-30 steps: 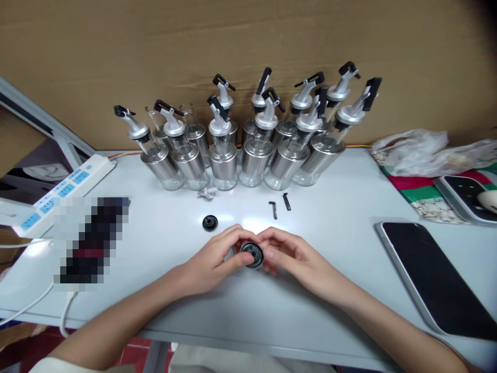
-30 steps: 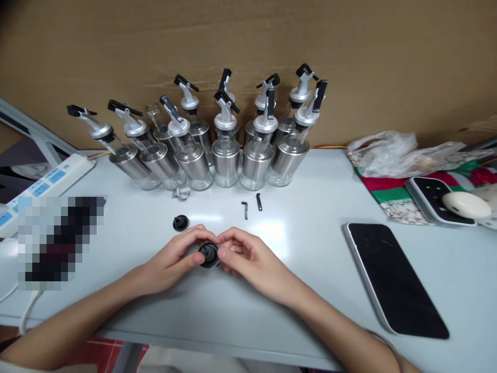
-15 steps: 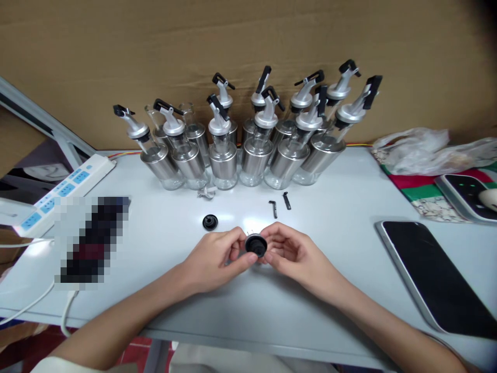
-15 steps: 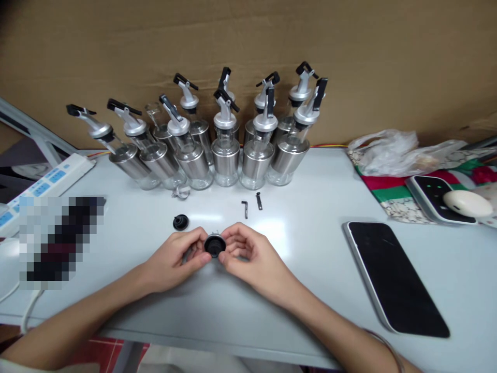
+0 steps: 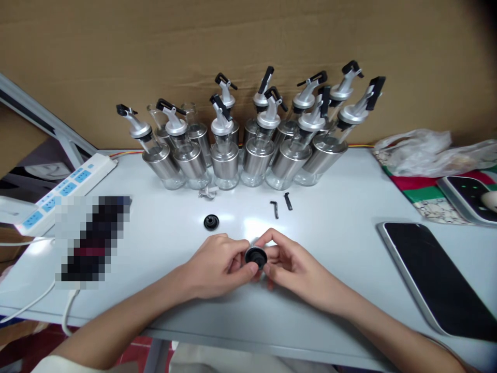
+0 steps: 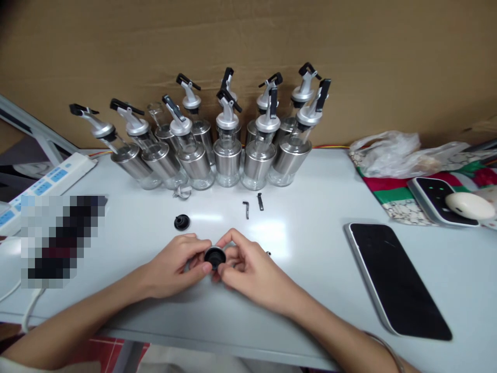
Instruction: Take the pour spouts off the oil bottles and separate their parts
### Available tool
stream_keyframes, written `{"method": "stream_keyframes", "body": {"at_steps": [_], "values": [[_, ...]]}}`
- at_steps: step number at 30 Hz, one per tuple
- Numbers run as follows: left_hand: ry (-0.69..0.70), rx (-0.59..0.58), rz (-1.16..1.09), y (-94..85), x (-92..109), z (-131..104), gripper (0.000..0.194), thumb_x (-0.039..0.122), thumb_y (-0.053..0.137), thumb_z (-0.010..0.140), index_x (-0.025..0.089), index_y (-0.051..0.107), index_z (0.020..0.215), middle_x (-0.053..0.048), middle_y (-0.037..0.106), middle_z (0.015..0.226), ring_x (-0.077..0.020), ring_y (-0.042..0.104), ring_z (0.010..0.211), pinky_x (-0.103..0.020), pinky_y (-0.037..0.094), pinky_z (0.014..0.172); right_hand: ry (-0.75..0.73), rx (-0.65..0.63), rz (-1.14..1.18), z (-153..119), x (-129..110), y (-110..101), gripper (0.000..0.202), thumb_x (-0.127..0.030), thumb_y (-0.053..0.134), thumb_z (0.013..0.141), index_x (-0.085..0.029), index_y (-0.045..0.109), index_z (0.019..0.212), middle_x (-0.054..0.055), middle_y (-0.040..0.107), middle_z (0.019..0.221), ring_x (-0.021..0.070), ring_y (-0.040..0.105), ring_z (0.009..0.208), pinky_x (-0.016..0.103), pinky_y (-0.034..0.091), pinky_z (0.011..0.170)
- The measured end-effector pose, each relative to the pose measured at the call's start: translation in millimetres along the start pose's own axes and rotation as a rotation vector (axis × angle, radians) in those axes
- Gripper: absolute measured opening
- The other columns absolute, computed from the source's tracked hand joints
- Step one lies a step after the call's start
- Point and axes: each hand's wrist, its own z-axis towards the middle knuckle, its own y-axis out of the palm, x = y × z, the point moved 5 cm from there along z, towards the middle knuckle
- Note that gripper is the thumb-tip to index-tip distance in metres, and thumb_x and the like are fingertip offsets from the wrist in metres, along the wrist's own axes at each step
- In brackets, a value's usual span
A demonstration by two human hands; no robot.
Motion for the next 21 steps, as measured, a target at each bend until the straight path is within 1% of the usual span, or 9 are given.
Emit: {"method": "stream_keyframes", "body": {"at_steps": [4, 8, 12, 14, 17, 21], "values": [[0.011, -0.010, -0.012, -0.2, 3.1, 0.6, 0.022, 0.029, 0.046, 0.078, 0.018, 0.041, 0.060, 0.004, 0.046, 0.052, -0.0104, 0.044, 0.053, -0.023, 0.034, 0.058, 0.006, 0.004, -0.032, -0.6, -0.8, 1.8, 0.022, -0.013, 0.053, 0.071, -0.021, 0.040, 0.088, -0.002, 0.062, 0.072, 0.0091, 0.052, 0.062, 0.022, 0.037, 0.056], [0.010, -0.019, -0.042, 1.7, 3.2, 0.3, 0.019, 0.026, 0.048, 0.073, 0.018, 0.039, 0.059, 0.004, 0.046, 0.051, -0.0102, 0.044, 0.053, -0.022, 0.034, 0.056, -0.004, -0.037, -0.005, 0.2, 0.7, 3.4, 0.025, -0.012, 0.052, 0.070, -0.021, 0.038, 0.088, -0.002, 0.063, 0.072, 0.0108, 0.056, 0.066, 0.024, 0.039, 0.060], [-0.020, 0.013, -0.058, 3.2, 1.0, 0.6, 0.018, 0.025, 0.050, 0.069, 0.018, 0.038, 0.058, 0.004, 0.044, 0.050, -0.0098, 0.042, 0.052, -0.022, 0.032, 0.055, 0.008, -0.020, -0.028, 0.4, 1.5, 2.7, 0.028, -0.011, 0.054, 0.067, -0.021, 0.038, 0.088, -0.004, 0.060, 0.071, 0.0098, 0.054, 0.064, 0.024, 0.037, 0.060], [-0.038, 0.021, -0.082, 3.8, 0.0, 0.9, 0.019, 0.026, 0.049, 0.069, 0.018, 0.037, 0.058, 0.004, 0.044, 0.050, -0.0095, 0.041, 0.052, -0.021, 0.031, 0.054, -0.001, -0.009, -0.032, 0.3, 0.3, 2.3, 0.028, -0.011, 0.053, 0.067, -0.022, 0.038, 0.088, -0.004, 0.059, 0.070, 0.0097, 0.053, 0.064, 0.023, 0.037, 0.059], [-0.046, 0.002, -0.142, 5.3, -0.3, 0.8, 0.021, 0.029, 0.048, 0.072, 0.018, 0.036, 0.058, 0.004, 0.042, 0.051, -0.0092, 0.040, 0.052, -0.021, 0.030, 0.051, -0.012, 0.001, -0.025, 0.2, -1.1, 1.6, 0.027, -0.012, 0.052, 0.067, -0.022, 0.038, 0.088, -0.005, 0.059, 0.069, 0.0098, 0.053, 0.064, 0.023, 0.037, 0.059], [-0.047, -0.006, -0.170, 6.0, -1.6, -0.2, 0.023, 0.031, 0.048, 0.074, 0.018, 0.036, 0.060, 0.005, 0.041, 0.052, -0.0087, 0.039, 0.052, -0.021, 0.030, 0.051, -0.012, 0.021, -0.023, -0.3, -2.1, 1.0, 0.026, -0.012, 0.053, 0.067, -0.022, 0.038, 0.086, -0.005, 0.057, 0.067, 0.0095, 0.052, 0.063, 0.023, 0.038, 0.058]]}}
